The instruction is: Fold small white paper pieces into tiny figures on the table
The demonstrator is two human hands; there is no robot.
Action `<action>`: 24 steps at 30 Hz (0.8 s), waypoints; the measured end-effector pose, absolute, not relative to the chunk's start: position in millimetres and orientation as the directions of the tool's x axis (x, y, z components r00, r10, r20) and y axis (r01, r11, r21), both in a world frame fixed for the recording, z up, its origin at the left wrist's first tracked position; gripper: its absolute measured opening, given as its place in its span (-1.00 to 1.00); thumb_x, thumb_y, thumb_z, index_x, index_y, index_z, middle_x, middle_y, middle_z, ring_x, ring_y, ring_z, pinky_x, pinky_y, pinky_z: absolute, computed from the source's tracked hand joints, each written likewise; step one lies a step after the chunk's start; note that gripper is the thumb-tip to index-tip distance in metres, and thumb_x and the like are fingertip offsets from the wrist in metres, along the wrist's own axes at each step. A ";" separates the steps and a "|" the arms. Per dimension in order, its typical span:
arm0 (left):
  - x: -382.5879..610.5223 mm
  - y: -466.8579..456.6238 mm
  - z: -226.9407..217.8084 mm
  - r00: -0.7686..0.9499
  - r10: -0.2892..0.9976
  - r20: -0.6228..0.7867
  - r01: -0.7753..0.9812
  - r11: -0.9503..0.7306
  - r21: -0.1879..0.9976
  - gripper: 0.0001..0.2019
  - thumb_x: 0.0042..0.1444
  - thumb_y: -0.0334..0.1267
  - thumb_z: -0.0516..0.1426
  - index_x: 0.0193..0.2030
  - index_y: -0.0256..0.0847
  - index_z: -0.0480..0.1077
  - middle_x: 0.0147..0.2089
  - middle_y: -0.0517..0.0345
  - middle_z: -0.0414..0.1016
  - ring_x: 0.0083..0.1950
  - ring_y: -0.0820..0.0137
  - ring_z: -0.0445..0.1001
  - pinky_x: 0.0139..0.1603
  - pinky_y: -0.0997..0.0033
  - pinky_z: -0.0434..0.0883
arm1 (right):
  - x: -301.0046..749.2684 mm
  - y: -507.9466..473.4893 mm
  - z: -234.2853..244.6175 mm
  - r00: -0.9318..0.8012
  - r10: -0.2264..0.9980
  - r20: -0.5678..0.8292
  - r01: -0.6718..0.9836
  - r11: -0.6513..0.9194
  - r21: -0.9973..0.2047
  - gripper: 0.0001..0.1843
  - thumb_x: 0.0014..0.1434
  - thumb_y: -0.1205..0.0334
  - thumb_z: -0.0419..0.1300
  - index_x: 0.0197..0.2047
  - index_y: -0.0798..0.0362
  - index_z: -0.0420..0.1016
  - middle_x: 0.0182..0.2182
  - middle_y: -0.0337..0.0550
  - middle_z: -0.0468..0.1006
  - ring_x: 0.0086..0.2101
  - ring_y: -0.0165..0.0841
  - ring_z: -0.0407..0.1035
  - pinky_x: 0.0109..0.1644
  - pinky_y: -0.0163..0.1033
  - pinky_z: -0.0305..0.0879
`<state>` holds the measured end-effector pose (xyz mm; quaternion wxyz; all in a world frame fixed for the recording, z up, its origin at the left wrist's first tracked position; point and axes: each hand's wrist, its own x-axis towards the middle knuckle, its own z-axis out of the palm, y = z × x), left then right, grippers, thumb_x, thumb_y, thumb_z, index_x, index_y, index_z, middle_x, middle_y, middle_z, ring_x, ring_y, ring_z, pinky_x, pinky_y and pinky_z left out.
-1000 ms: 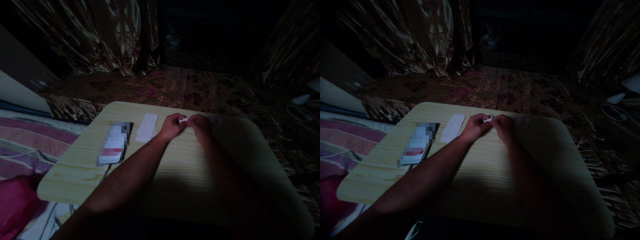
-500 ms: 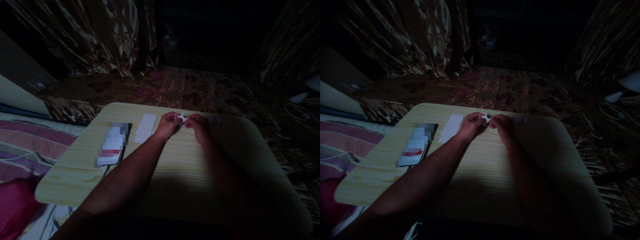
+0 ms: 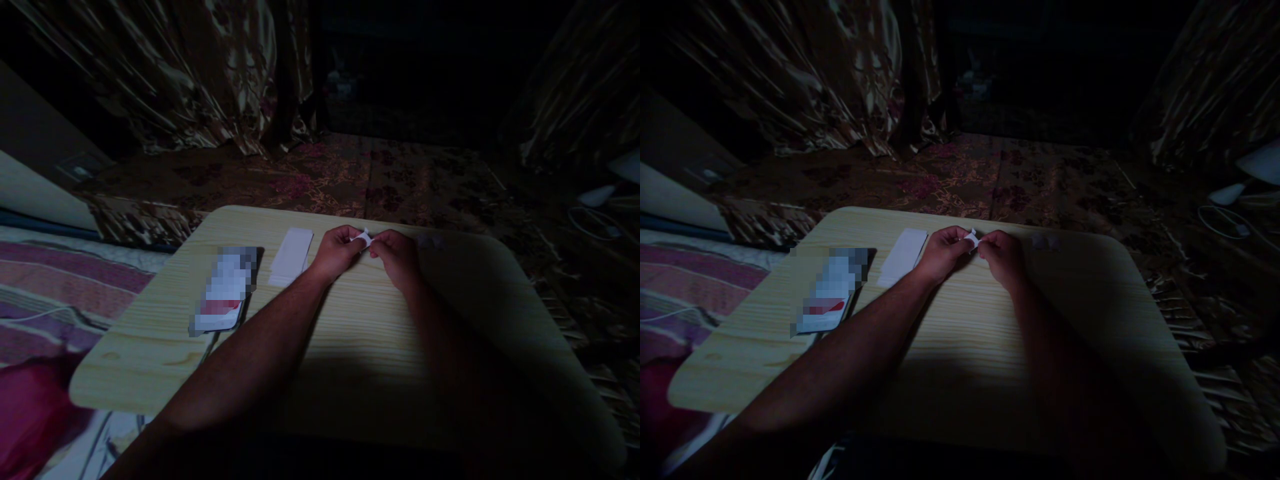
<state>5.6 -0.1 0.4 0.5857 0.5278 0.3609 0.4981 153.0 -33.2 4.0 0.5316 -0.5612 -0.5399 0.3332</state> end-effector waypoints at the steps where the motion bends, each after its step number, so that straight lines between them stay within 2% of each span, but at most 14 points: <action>1: 5.6 -0.1 0.2 0.244 0.964 0.102 -0.203 -0.052 0.978 -0.78 -0.14 -0.22 0.33 -0.41 -0.28 0.43 -0.49 0.24 0.44 -0.49 0.54 0.28 -0.42 0.49 0.17 | 153.0 -33.1 3.6 0.194 0.959 0.206 0.263 0.152 -0.953 -0.88 -0.01 0.18 0.22 -0.42 0.04 0.49 -0.57 -0.27 0.53 -0.52 -0.39 0.37 -0.40 -0.28 0.21; 7: 5.3 0.2 -1.2 0.255 0.962 0.095 -0.189 -0.047 0.981 -0.77 -0.13 -0.19 0.33 -0.41 -0.27 0.42 -0.48 0.24 0.43 -0.49 0.54 0.27 -0.44 0.49 0.17 | 152.8 -32.8 2.6 0.189 0.954 0.233 0.288 0.173 -0.942 -0.91 -0.01 0.20 0.20 -0.44 0.03 0.48 -0.58 -0.27 0.52 -0.51 -0.38 0.36 -0.37 -0.27 0.24; 24: 4.9 -0.8 -0.1 0.233 0.968 0.091 -0.147 -0.058 0.987 -0.75 -0.12 -0.16 0.32 -0.39 -0.26 0.43 -0.49 0.25 0.41 -0.50 0.55 0.25 -0.46 0.50 0.15 | 151.4 -35.7 6.1 0.217 0.953 0.211 0.282 0.146 -0.948 -0.86 -0.05 0.18 0.23 -0.38 0.04 0.48 -0.58 -0.30 0.49 -0.55 -0.41 0.29 -0.47 -0.30 0.14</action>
